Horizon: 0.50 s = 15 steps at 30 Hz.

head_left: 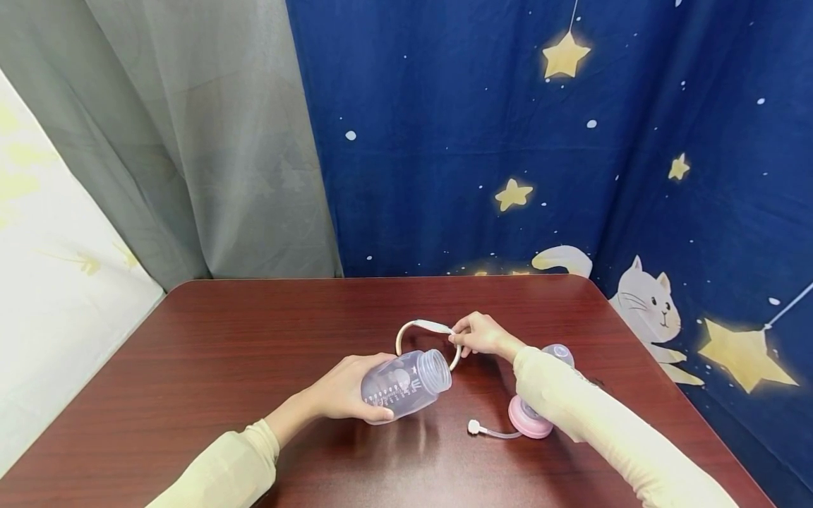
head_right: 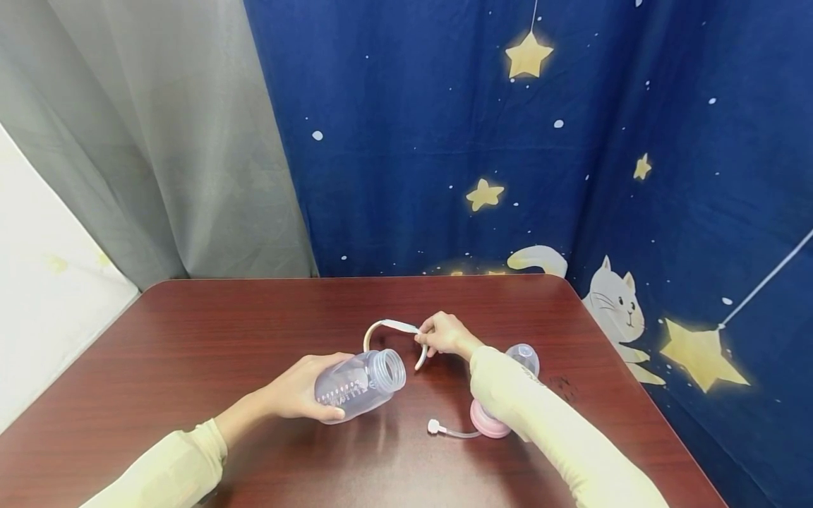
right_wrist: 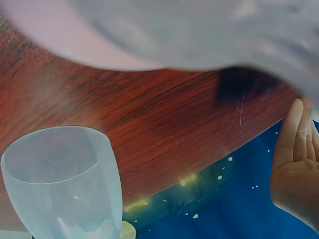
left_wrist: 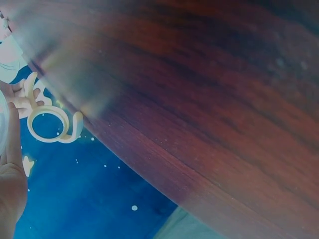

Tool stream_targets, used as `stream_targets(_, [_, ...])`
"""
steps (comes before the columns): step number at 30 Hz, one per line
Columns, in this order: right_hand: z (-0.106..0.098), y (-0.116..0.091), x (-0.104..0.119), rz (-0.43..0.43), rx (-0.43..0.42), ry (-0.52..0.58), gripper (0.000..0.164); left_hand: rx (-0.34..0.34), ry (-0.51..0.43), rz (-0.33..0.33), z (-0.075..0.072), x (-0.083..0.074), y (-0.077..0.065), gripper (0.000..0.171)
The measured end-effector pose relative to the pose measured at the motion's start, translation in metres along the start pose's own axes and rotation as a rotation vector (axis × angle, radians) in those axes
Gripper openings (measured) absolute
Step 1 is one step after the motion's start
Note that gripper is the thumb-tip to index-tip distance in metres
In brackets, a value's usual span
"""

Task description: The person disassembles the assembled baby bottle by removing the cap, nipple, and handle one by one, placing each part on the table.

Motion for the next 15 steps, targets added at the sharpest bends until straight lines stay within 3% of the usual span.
stream_targets(15, [0.0031,0.0016,-0.0038,0.024,0.010,0.005,0.019,0.002,0.009,-0.010,-0.0008,-0.0006,-0.0018,0.071])
Point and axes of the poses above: each hand's wrist, its own y-axis towards the middle knuckle, its own z-axis out of the palm, x = y × z, the point moved 8 cm from there along y, towards the middle knuckle, and after that the axes turned 6 degrees about z, right-handed, at the moved point
